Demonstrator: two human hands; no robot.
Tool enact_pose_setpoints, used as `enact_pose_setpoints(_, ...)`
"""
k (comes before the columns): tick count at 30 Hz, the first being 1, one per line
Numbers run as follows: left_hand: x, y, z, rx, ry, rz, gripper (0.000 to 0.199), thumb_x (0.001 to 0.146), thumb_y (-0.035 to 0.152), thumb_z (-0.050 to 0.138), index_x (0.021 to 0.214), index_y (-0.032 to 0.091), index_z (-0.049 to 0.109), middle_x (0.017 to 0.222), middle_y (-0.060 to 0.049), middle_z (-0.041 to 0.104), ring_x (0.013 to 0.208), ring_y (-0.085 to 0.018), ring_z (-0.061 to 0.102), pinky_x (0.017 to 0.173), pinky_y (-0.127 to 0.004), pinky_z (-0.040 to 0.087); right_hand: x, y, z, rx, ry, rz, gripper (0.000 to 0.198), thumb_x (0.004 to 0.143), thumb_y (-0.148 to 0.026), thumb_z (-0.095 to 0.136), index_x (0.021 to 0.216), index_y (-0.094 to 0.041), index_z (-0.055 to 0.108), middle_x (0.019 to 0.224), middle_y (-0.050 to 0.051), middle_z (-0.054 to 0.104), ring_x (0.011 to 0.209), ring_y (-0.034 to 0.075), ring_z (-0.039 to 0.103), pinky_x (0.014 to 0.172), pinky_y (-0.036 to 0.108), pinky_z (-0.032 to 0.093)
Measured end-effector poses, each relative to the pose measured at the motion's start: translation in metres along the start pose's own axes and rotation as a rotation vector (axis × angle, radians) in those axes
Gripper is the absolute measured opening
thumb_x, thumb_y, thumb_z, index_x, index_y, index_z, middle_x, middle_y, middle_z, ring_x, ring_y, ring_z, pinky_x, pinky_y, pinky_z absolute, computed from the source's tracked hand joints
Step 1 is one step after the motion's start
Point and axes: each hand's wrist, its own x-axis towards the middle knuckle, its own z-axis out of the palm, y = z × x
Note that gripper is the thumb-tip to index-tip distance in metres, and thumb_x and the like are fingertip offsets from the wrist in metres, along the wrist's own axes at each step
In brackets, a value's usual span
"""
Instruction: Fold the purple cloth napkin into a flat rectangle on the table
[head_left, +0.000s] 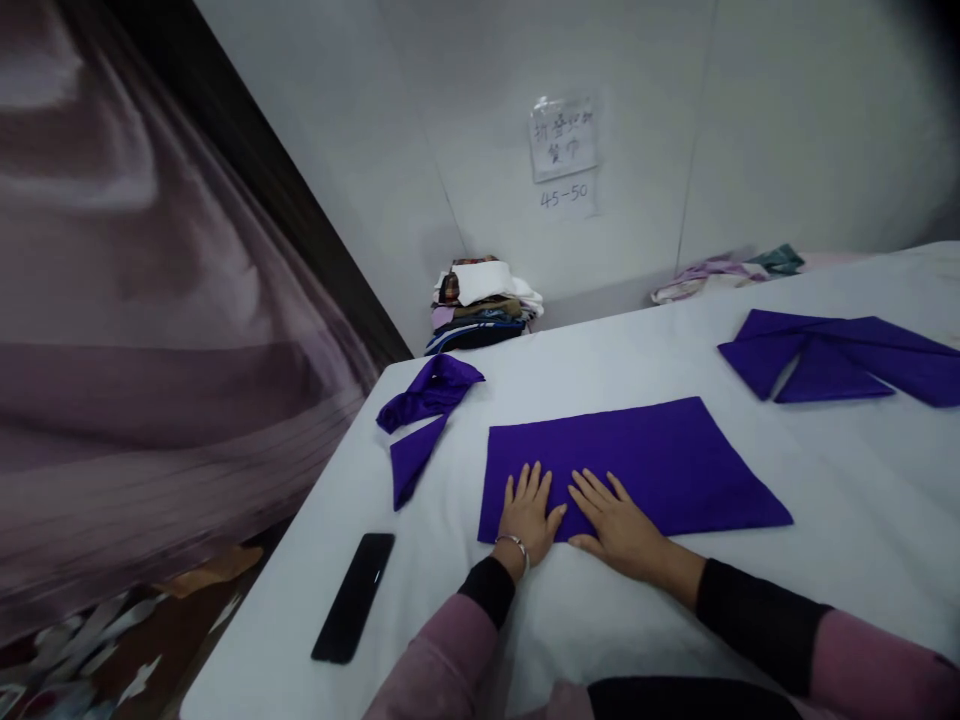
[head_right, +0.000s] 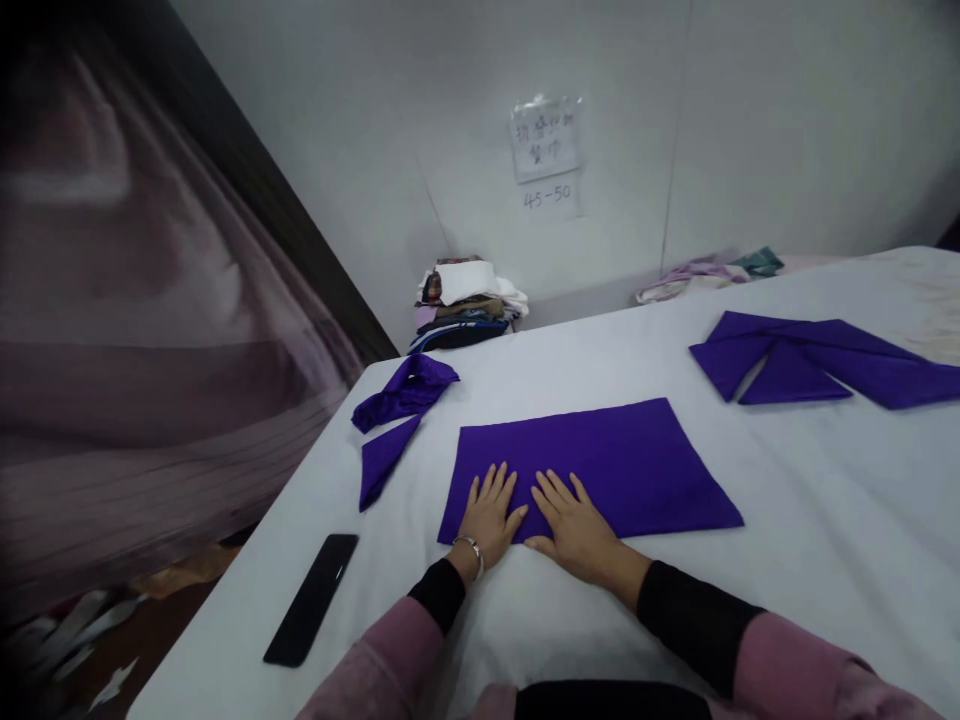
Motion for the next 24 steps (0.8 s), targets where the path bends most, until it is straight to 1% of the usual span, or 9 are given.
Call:
enact_pose_setpoints(2, 0.001, -0.001, -0.001, 0.013, -0.003, -0.006, 0.059, 0.091, 0.05, 0.029, 0.142, 0.021, 0.027, 0.151, -0.007, 0.02, 0.14, -0.024, 0.009, 0.112, -0.05, 0.009, -0.015, 0.019, -0.009, -0.028, 0.016, 0.03, 0.072, 0.084, -0.065, 0.032, 0.144, -0.025, 0.025, 0.148, 0.008, 0.025, 0.136, 0.028, 0.019, 0.109, 0.053, 0.015)
enact_pose_setpoints(3, 0.002, -0.001, -0.002, 0.019, -0.009, -0.008, 0.059, 0.091, 0.05, 0.029, 0.142, 0.021, 0.027, 0.151, -0.006, 0.02, 0.14, -0.024, 0.009, 0.112, -0.049, 0.009, -0.025, 0.032, -0.015, -0.048, 0.027, 0.068, 0.072, 0.084, -0.064, 0.032, 0.144, -0.024, 0.026, 0.148, 0.009, 0.026, 0.136, 0.028, 0.018, 0.108, 0.054, 0.015)
enact_pose_setpoints(8, 0.007, -0.002, -0.004, 0.069, -0.026, -0.02, 0.058, 0.091, 0.048, 0.028, 0.142, 0.021, 0.029, 0.151, -0.006, 0.02, 0.139, -0.025, 0.01, 0.112, -0.049, 0.01, -0.088, 0.099, -0.046, -0.196, 0.095, 0.361, 0.07, 0.086, -0.063, 0.031, 0.143, -0.022, 0.028, 0.147, 0.009, 0.028, 0.136, 0.028, 0.017, 0.109, 0.052, 0.014)
enact_pose_setpoints(10, 0.007, -0.002, -0.003, 0.094, -0.019, -0.019, 0.058, 0.091, 0.048, 0.028, 0.142, 0.02, 0.029, 0.151, -0.006, 0.021, 0.139, -0.025, 0.012, 0.112, -0.049, 0.011, -0.11, 0.118, -0.054, -0.255, 0.102, 0.437, 0.071, 0.086, -0.064, 0.029, 0.143, -0.021, 0.028, 0.148, 0.009, 0.028, 0.137, 0.028, 0.017, 0.108, 0.053, 0.014)
enact_pose_setpoints(13, 0.008, -0.002, -0.003, 0.135, -0.013, -0.015, 0.058, 0.092, 0.048, 0.026, 0.142, 0.02, 0.028, 0.151, -0.005, 0.021, 0.139, -0.025, 0.013, 0.111, -0.049, 0.013, -0.13, 0.133, -0.058, -0.299, 0.084, 0.495, 0.075, 0.086, -0.066, 0.023, 0.143, -0.018, 0.027, 0.148, 0.01, 0.025, 0.137, 0.028, 0.016, 0.108, 0.054, 0.015)
enact_pose_setpoints(16, 0.008, -0.001, -0.004, 0.169, -0.027, -0.016, 0.058, 0.092, 0.048, 0.026, 0.142, 0.019, 0.027, 0.151, -0.005, 0.021, 0.139, -0.024, 0.013, 0.112, -0.048, 0.014, -0.135, 0.138, -0.06, -0.315, 0.069, 0.515, 0.077, 0.085, -0.067, 0.019, 0.143, -0.018, 0.027, 0.149, 0.01, 0.024, 0.137, 0.028, 0.014, 0.108, 0.054, 0.015)
enact_pose_setpoints(19, 0.009, 0.0, -0.005, 0.194, -0.036, -0.024, 0.058, 0.092, 0.048, 0.025, 0.143, 0.019, 0.027, 0.151, -0.005, 0.021, 0.139, -0.023, 0.012, 0.112, -0.047, 0.014, -0.126, 0.128, -0.066, -0.308, 0.073, 0.534, 0.081, 0.084, -0.069, 0.016, 0.143, -0.015, 0.028, 0.149, 0.012, 0.023, 0.137, 0.03, 0.013, 0.107, 0.056, 0.012)
enact_pose_setpoints(21, 0.009, 0.001, -0.006, 0.207, -0.039, -0.032, 0.058, 0.092, 0.047, 0.025, 0.143, 0.019, 0.026, 0.151, -0.005, 0.021, 0.139, -0.023, 0.012, 0.112, -0.047, 0.014, -0.109, 0.111, -0.072, -0.283, 0.088, 0.508, 0.084, 0.084, -0.07, 0.016, 0.142, -0.012, 0.029, 0.149, 0.014, 0.021, 0.138, 0.03, 0.012, 0.108, 0.055, 0.009)
enact_pose_setpoints(24, 0.009, 0.003, -0.008, 0.219, -0.043, -0.037, 0.058, 0.092, 0.047, 0.025, 0.143, 0.019, 0.027, 0.151, -0.005, 0.021, 0.139, -0.023, 0.012, 0.112, -0.047, 0.013, -0.07, 0.075, -0.072, -0.184, 0.092, 0.37, 0.083, 0.084, -0.07, 0.018, 0.143, -0.012, 0.027, 0.15, 0.014, 0.02, 0.138, 0.027, 0.01, 0.109, 0.051, 0.009)
